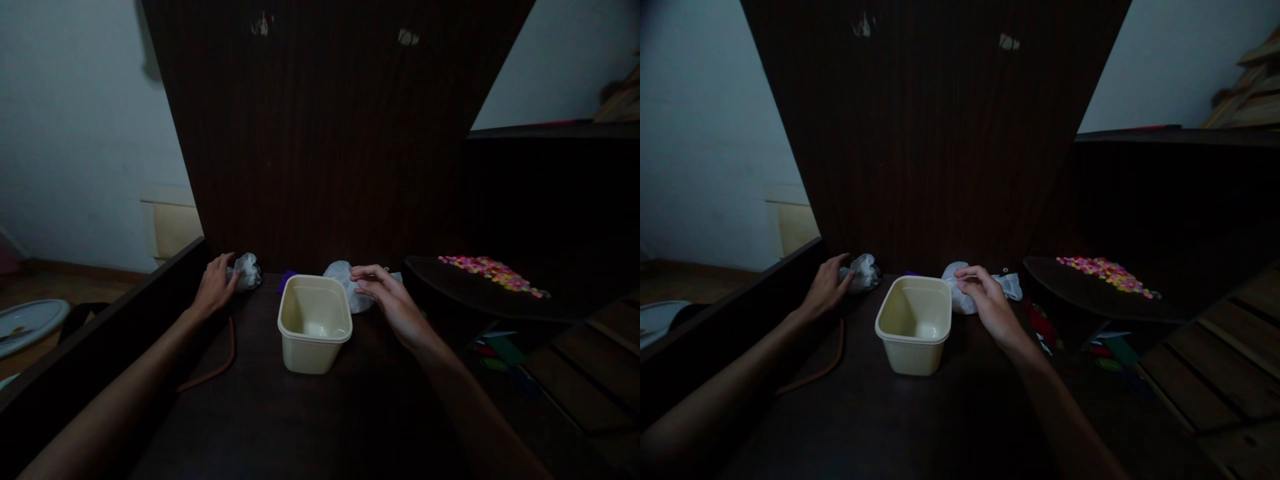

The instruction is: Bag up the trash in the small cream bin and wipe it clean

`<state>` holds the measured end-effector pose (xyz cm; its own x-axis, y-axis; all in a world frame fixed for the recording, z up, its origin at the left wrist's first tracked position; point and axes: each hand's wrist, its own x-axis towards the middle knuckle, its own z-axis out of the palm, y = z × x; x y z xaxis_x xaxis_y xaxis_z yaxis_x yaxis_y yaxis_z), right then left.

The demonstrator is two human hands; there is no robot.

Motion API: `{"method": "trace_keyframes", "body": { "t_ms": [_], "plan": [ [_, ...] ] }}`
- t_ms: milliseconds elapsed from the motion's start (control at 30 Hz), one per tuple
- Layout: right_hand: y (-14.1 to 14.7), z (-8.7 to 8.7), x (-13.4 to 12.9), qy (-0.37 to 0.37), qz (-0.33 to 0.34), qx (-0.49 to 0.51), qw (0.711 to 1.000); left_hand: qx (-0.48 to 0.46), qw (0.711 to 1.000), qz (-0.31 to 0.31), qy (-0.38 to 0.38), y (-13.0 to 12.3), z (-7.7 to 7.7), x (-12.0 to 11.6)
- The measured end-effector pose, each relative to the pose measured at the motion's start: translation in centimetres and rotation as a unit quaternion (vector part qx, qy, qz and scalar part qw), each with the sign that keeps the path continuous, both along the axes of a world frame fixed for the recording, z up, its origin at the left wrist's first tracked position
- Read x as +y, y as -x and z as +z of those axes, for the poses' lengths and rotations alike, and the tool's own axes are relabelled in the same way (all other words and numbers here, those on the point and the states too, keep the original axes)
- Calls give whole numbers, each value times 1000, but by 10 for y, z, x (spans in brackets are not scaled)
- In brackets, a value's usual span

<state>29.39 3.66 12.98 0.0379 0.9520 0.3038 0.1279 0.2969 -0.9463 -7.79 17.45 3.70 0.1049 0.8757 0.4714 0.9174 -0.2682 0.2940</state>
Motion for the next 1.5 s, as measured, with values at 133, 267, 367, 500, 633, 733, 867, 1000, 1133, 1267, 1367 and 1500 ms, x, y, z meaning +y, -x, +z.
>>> {"method": "trace_keyframes", "body": {
  "t_ms": [133, 267, 367, 500, 633, 733, 867, 1000, 1133, 1267, 1367, 1500],
  "plan": [
    [1, 0, -1, -4, -1, -9, 1000, 28, 995, -83, 39, -3, -6, 3],
    [-1, -1, -3, -5, -6, -20, 1000, 47, 987, -135, 78, -7, -9, 1],
    [-7, -2, -7, -6, -9, -23, 1000, 46, 986, -142, 74, -6, 0, -9],
    [-17, -4, -12, -8, -10, -23, 1000, 27, 994, -98, 44, 6, 21, -40],
    [-20, -9, -15, -9, 18, -43, 999, 49, 988, -63, 131, 28, 31, -85],
    [-18, -16, -13, 1, 84, -45, 995, 72, 974, -50, 208, 42, 27, -118],
    [-16, -29, -6, 6, 174, -34, 984, 93, 957, -60, 269, 52, 13, -146],
    [-16, -40, 0, 8, 230, -30, 973, 88, 962, -80, 244, 58, 1, -152],
    [-16, -44, 0, 7, 247, -39, 968, 80, 971, -99, 204, 63, -5, -148],
    [-16, -43, -4, 17, 242, -53, 969, 67, 975, -108, 181, 65, -8, -143],
    [-15, -44, -6, 16, 234, -58, 970, 64, 976, -104, 181, 64, -9, -139],
    [-13, -47, -7, 13, 229, -64, 971, 46, 981, -104, 157, 61, -3, -136]
  ]
}}
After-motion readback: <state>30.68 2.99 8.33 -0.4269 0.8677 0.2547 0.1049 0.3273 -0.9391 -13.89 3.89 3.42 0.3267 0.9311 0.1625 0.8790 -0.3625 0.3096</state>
